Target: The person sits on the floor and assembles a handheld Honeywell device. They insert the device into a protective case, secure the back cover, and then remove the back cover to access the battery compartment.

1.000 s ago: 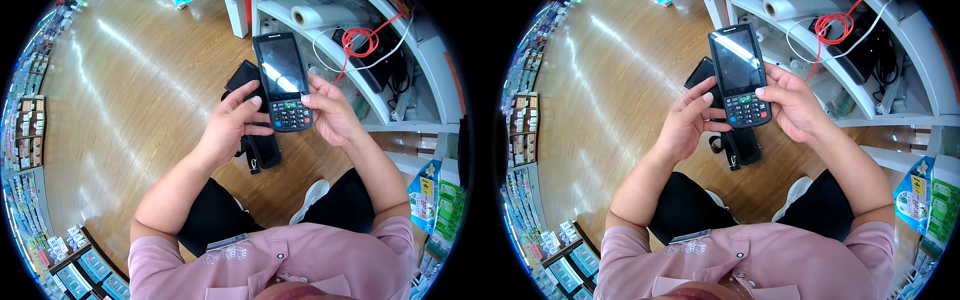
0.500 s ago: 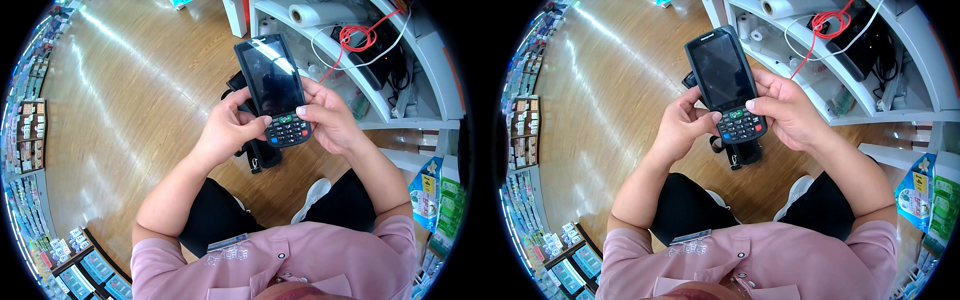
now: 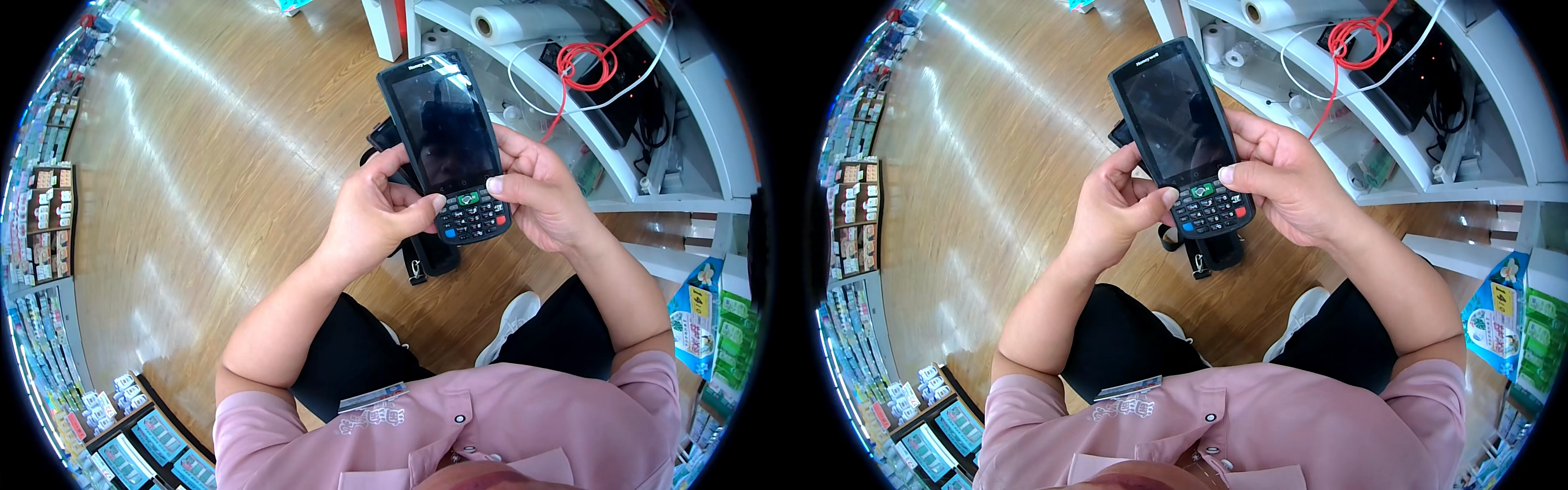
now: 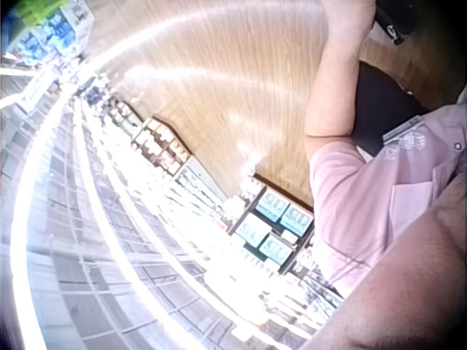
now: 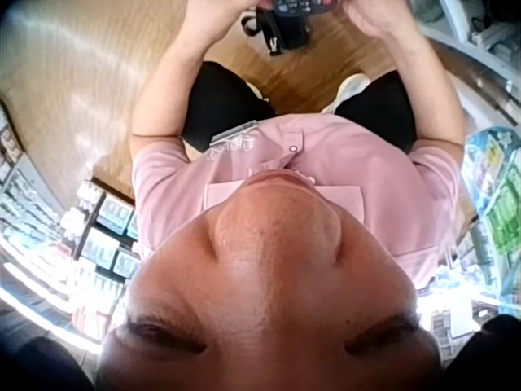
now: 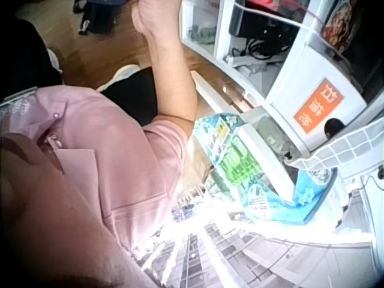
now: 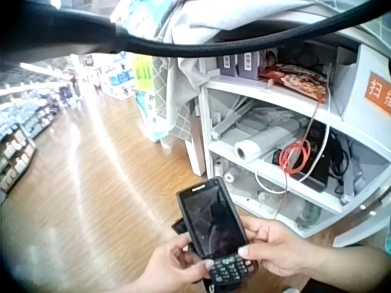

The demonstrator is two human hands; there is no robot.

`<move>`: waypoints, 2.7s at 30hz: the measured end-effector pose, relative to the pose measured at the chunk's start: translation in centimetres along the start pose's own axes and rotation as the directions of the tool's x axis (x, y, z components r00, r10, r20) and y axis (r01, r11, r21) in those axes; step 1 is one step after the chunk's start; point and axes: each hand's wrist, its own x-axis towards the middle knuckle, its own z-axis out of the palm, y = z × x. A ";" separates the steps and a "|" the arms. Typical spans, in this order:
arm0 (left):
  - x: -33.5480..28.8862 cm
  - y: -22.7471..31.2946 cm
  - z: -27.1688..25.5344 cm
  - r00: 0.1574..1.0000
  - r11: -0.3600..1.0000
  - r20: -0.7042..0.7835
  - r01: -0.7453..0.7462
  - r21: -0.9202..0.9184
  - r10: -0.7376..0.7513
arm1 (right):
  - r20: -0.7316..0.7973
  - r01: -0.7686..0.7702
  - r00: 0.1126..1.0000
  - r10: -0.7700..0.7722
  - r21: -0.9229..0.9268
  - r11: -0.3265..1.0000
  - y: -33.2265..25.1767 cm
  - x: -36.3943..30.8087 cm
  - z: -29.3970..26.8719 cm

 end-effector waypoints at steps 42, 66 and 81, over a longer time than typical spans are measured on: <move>0.7 -0.3 0.1 1.000 0.999 0.009 -0.016 -0.036 0.016 | 0.006 -0.032 0.999 0.032 0.022 0.999 -0.2 0.4 -0.4; 1.5 -0.4 -1.2 0.986 0.985 0.096 0.127 0.113 -0.138 | -0.048 -0.047 0.998 0.051 0.075 0.996 0.6 1.1 -0.7; 2.2 -3.6 0.4 0.970 0.838 0.136 0.243 -0.488 -0.202 | 0.297 0.334 0.867 -0.400 -0.942 0.025 3.2 -0.8 4.3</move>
